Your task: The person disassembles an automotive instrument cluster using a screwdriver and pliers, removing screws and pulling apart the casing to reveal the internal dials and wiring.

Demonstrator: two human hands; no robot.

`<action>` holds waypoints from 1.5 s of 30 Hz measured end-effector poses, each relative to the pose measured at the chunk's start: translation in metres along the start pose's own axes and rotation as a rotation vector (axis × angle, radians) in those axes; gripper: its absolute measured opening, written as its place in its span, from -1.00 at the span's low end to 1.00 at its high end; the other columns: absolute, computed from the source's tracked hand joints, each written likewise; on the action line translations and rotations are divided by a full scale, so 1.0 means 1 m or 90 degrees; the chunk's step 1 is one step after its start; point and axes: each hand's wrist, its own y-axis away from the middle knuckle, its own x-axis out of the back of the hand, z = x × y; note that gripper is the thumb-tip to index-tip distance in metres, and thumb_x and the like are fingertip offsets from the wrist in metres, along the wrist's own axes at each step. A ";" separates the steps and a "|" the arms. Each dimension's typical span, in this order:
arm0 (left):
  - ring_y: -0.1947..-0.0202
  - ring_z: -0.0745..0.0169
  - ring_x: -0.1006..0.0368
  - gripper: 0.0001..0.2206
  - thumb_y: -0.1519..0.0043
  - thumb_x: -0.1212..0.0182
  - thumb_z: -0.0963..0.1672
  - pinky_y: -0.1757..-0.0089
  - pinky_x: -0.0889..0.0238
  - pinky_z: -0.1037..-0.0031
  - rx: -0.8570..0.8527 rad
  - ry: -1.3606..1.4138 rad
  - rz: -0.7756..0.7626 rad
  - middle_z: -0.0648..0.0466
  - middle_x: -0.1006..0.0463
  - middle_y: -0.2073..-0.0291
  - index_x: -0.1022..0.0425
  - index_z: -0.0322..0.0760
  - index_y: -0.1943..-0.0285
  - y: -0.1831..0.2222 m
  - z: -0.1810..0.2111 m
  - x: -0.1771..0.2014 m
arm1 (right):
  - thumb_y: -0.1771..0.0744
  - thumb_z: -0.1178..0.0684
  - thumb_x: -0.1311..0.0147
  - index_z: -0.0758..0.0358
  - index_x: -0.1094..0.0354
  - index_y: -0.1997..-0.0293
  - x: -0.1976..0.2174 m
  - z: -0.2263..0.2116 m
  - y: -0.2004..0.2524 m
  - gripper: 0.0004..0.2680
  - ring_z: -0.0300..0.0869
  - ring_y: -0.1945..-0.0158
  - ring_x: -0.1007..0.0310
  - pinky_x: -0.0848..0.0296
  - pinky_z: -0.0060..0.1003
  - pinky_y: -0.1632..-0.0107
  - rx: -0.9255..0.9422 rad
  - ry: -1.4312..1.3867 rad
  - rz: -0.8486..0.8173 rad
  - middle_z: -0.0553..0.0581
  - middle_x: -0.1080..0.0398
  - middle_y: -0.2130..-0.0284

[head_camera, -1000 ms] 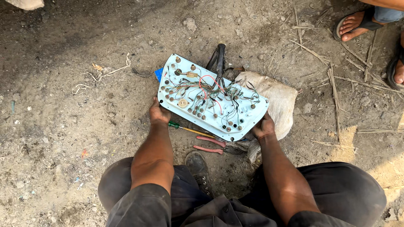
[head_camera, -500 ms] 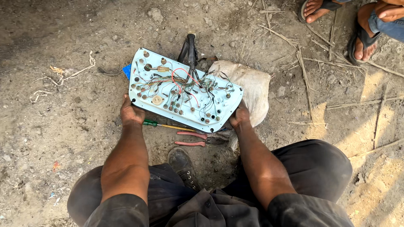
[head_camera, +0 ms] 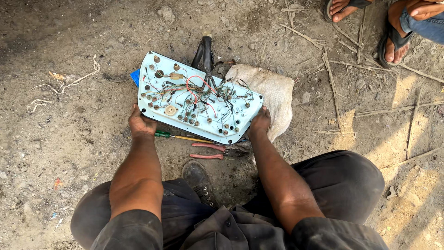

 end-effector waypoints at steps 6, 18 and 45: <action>-0.27 -0.03 -0.44 -0.62 -0.42 0.03 -0.05 -0.28 -0.25 0.00 0.009 0.005 0.023 -0.04 -0.53 -0.24 -0.38 -0.27 -0.36 -0.008 -0.003 0.010 | -0.36 0.19 0.03 0.33 -0.34 -0.11 0.013 -0.021 0.027 -0.79 -0.01 0.01 -0.45 -0.44 -0.17 -0.05 0.339 0.410 0.056 0.27 -0.40 0.02; -0.29 -0.01 -0.42 -0.60 -0.42 0.06 -0.07 -0.29 -0.22 0.02 0.011 0.049 0.105 -0.05 -0.51 -0.25 -0.35 -0.28 -0.41 0.002 -0.002 -0.011 | -0.34 0.08 -0.18 0.09 -0.46 -0.13 0.002 -0.093 0.148 -0.76 -0.02 0.02 -0.54 -0.53 -0.13 -0.09 0.432 0.876 -0.333 0.21 -0.41 -0.04; -0.28 -0.02 -0.40 -0.59 -0.43 0.14 -0.04 -0.25 -0.17 0.01 -0.003 0.033 0.086 -0.02 -0.50 -0.27 -0.38 -0.25 -0.38 -0.009 -0.015 -0.008 | -0.38 0.12 -0.05 0.27 -0.37 -0.06 0.006 -0.084 0.131 -0.83 0.07 -0.16 -0.35 -0.39 -0.05 -0.23 0.631 0.989 -0.518 0.22 -0.36 -0.02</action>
